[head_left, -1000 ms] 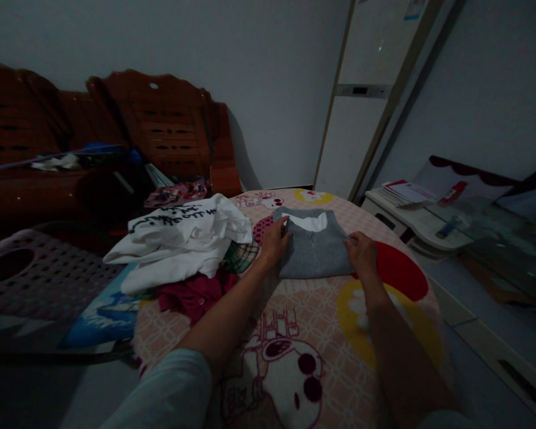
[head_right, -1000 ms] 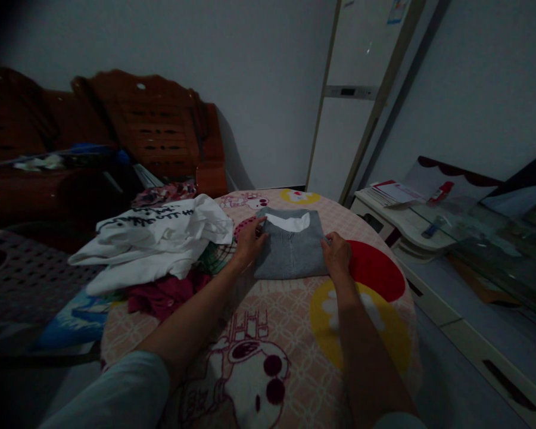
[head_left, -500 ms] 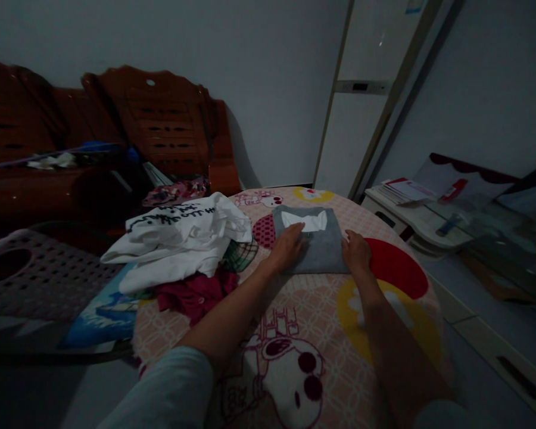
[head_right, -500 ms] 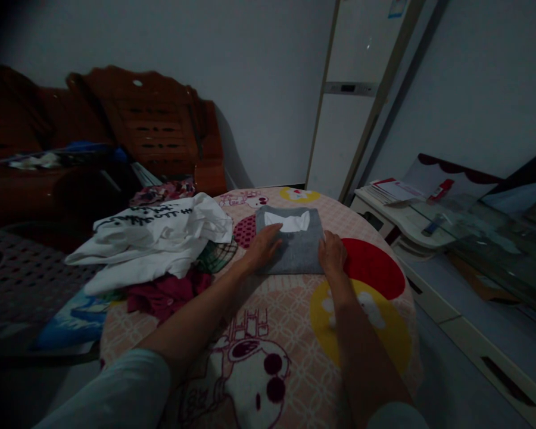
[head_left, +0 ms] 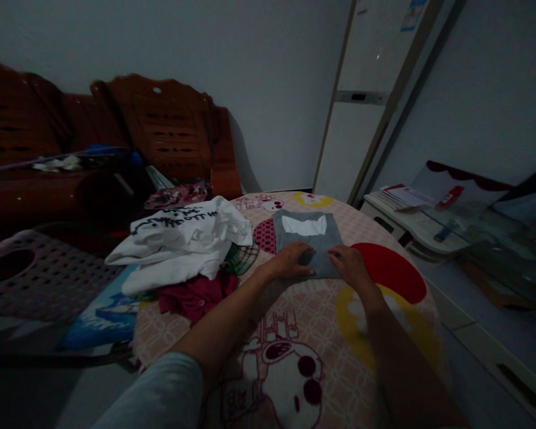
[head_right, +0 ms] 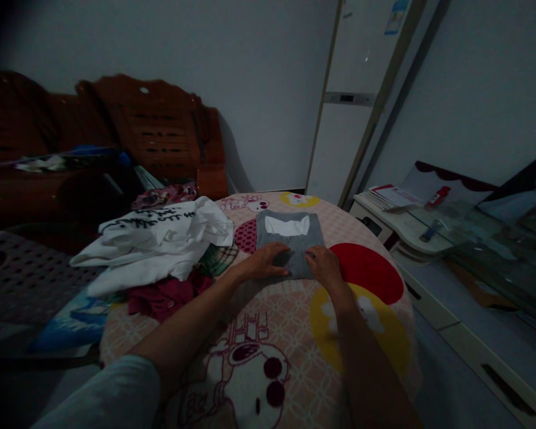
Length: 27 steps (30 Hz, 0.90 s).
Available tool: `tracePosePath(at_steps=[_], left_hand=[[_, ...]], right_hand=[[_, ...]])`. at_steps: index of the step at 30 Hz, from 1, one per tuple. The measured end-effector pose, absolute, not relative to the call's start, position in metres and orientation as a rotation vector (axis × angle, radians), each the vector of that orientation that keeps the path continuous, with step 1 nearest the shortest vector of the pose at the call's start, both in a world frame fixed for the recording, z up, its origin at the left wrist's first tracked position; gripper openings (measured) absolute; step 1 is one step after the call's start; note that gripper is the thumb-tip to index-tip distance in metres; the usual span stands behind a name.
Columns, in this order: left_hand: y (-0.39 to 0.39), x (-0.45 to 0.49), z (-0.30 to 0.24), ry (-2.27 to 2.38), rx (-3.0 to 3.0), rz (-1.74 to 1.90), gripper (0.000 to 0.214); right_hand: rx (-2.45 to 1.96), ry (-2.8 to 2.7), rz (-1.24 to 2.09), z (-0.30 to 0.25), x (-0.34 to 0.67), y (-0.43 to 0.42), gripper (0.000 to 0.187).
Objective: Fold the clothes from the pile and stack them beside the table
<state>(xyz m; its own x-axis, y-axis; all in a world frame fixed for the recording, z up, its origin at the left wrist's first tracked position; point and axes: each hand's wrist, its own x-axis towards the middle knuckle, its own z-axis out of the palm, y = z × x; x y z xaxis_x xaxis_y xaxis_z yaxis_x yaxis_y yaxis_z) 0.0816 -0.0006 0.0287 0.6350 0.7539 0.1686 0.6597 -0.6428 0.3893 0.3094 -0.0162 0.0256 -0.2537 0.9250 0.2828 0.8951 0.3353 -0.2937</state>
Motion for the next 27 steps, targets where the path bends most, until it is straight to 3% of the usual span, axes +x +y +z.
tracePosePath(at_steps=[3,6,10,15,22,25,27], left_hand=[[-0.011,0.079,0.048,1.179,2.644,0.157,0.060],[-0.026,0.089,0.050,1.257,2.754,-0.042,0.052],[-0.042,0.113,0.028,1.402,2.828,0.007,0.033],[-0.040,0.123,0.014,1.581,2.722,0.196,0.030],[-0.034,0.082,0.069,1.222,2.738,0.164,0.039],[-0.037,0.070,0.085,0.981,2.651,0.139,0.039],[-0.037,0.067,0.088,0.835,2.522,0.050,0.028]], right_hand=[[-1.702,-2.412,0.199,0.045,0.307,-0.032,0.027],[-1.784,-2.601,0.092,0.049,0.294,-0.042,0.038],[-1.839,-2.670,-0.130,0.040,0.273,-0.042,0.037],[-1.838,-2.603,-0.211,0.032,0.269,-0.037,0.036],[-1.699,-2.508,0.037,0.058,0.290,-0.047,0.031],[-1.551,-2.586,0.295,0.072,0.291,-0.057,0.018],[-1.469,-2.636,0.567,0.076,0.291,-0.061,0.016]])
